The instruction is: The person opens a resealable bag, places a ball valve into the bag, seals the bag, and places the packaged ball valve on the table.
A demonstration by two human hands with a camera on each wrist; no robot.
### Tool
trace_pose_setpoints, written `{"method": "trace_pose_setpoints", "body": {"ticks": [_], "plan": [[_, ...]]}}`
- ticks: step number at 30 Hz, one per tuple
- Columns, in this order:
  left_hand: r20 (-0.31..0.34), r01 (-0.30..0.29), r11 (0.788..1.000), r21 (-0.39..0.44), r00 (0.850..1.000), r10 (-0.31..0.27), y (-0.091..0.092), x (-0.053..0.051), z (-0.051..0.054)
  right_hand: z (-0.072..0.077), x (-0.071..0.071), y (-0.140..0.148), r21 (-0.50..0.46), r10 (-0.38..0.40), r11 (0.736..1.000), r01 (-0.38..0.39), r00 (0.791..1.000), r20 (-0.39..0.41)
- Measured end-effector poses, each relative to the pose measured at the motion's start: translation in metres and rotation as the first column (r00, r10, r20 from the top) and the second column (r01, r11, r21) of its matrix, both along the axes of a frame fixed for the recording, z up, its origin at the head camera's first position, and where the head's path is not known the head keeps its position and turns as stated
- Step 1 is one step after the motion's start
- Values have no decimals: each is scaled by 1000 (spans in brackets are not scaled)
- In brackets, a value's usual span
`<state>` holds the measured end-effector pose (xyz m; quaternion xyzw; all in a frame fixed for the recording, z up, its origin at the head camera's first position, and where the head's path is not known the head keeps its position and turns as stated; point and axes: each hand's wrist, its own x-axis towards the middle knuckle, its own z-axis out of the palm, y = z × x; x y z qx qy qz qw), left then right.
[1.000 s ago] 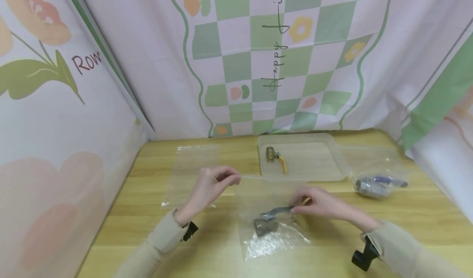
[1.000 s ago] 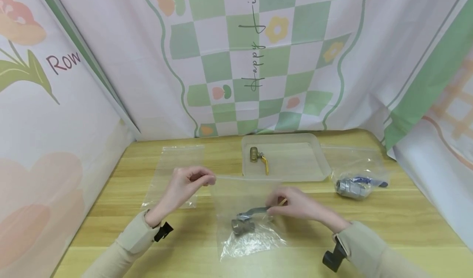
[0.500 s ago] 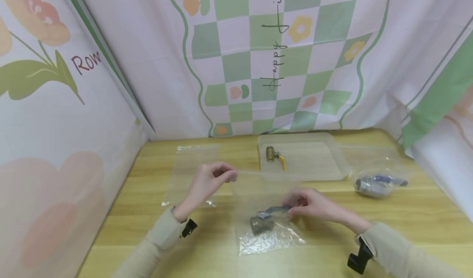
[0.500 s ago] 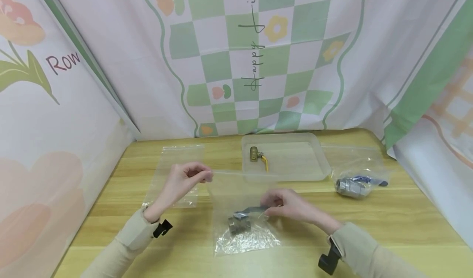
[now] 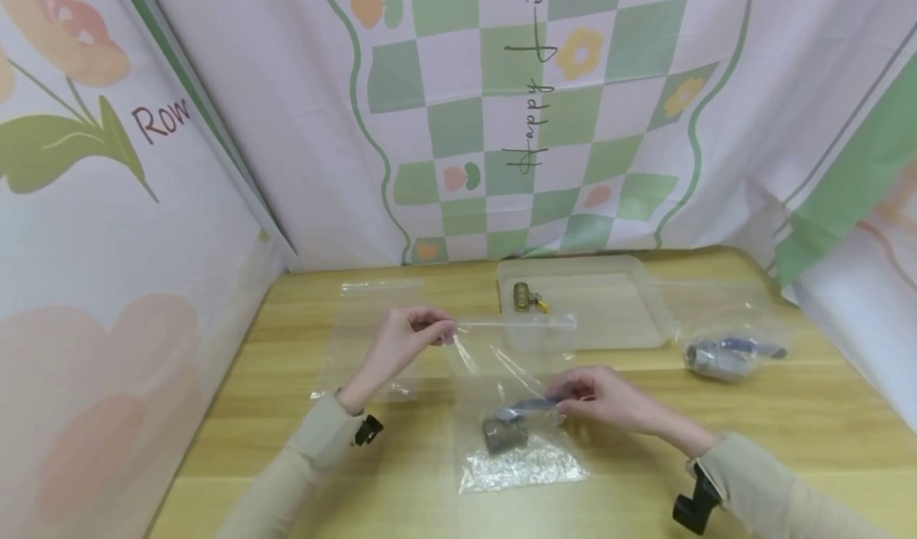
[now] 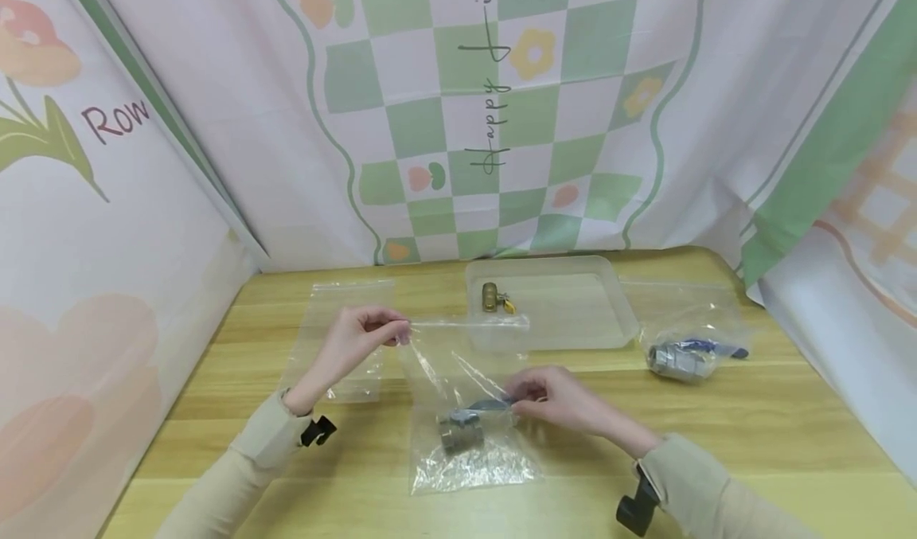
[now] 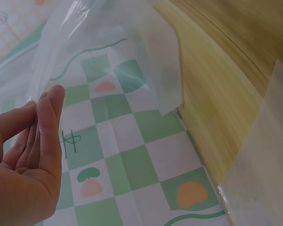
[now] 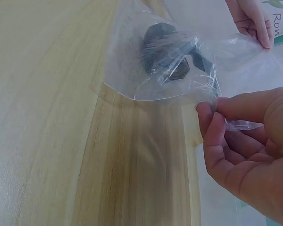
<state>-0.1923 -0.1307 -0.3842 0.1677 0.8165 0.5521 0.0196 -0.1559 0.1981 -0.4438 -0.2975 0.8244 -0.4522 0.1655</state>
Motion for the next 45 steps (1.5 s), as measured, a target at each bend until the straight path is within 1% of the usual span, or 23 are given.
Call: {"method": "trace_pose_setpoints", "body": {"ticks": [4, 8, 10, 12, 15, 18, 22, 26, 28, 31, 34, 38, 40, 45], "plan": [[26, -6, 1000, 9, 1000, 6, -1, -3, -2, -1, 1, -2, -6, 2, 1000, -2, 1000, 7], [34, -6, 1000, 5, 999, 6, -2, -6, -5, -4, 1, -3, -20, 16, 1000, -15, 1000, 2], [38, -6, 1000, 5, 999, 6, -2, -7, -6, -5, 2, -4, -15, 13, 1000, -13, 1000, -16], [38, -6, 1000, 5, 999, 5, -2, -8, -6, -4, 2, -4, 4, 7, 1000, -7, 999, -53], [41, -4, 1000, 8, 999, 4, -1, -8, -5, -3, 4, -5, 35, -2, 999, 6, 994, -112], [42, 1, 1000, -2, 999, -1, 0, -8, -5, -2, 5, -5, 55, 7, 998, 1, 987, -162], [57, 22, 1000, -11, 998, -21, 3, -8, -7, -2, 7, -1, 34, 49, 998, -43, 975, -217], [60, 72, 997, -4, 996, -72, 10, -10, -10, -3, 8, 11, 19, 88, 996, -86, 965, -246], [52, 100, 995, -7, 994, -100, 15, -11, -13, -2, 9, 19, 16, 107, 994, -107, 967, -229], [58, 134, 991, -14, 989, -133, 22, -11, -15, -2, 9, 31, -4, 145, 989, -148, 973, -181], [49, 172, 984, -37, 984, -170, 29, -10, -17, -1, 9, 44, -50, 199, 978, -204, 976, -92], [18, 206, 976, -67, 979, -205, 37, -9, -21, 1, 7, 61, -91, 258, 963, -253, 965, 45], [24, 208, 976, -68, 978, -207, 40, -9, -23, 2, 6, 69, -98, 267, 961, -258, 959, 96], [54, 218, 975, -48, 975, -215, 46, -8, -28, 3, 7, 85, -95, 273, 961, -260, 949, 161]]}}
